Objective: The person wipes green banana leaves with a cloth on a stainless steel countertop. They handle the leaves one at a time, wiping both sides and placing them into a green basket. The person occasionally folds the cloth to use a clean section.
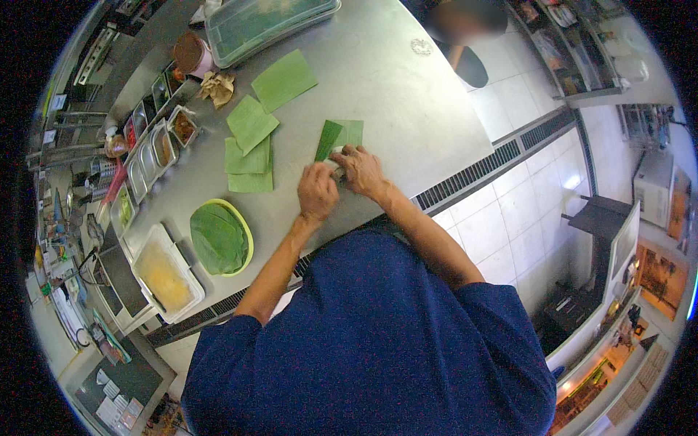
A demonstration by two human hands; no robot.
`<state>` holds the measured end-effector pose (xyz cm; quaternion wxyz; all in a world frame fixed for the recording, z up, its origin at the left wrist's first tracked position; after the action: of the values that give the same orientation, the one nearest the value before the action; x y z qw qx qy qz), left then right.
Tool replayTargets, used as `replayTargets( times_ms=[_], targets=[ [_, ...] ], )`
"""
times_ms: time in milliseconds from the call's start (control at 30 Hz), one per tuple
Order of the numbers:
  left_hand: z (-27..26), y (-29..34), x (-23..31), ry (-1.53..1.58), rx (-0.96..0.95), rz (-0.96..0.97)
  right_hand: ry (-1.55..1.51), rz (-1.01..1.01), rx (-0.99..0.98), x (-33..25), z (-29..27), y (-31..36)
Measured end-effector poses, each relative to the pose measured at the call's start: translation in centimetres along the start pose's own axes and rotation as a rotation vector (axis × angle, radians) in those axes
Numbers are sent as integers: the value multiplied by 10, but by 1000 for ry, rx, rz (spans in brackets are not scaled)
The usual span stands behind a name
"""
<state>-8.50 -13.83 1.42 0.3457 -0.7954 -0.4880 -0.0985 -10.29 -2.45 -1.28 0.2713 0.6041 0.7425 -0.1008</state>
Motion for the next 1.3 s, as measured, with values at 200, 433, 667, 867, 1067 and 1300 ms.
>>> replayTargets(
  times_ms=[200, 433, 667, 867, 1067, 1300],
  targets=[
    [22, 40, -16, -38, -112, -186, -6, -14, -35, 13, 10, -28],
    [32, 43, -26, -232, -171, -253, -119, -13, -31, 18, 6, -29],
    [26, 51, -35, -258, -172, -331, 37, -163, 204, -32, -11, -31],
    [38, 63, -40, -253, -247, -427, 23, -388, 106, -34, 27, -66],
    [32, 59, -35, -314, -267, -457, 114, -402, 178, -17, 15, -146],
    [47, 63, -36, -245, -237, -600, 48, -362, 366, -33, -39, -85]
  ],
)
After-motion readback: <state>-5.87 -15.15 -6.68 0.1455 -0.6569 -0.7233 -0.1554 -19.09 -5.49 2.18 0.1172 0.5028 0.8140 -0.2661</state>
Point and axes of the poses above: each hand's wrist, its own y-axis away from the middle knuckle, its own z-axis out of the palm, x = y × z, the point moved 10 cm from there along -y, towards the middle knuckle
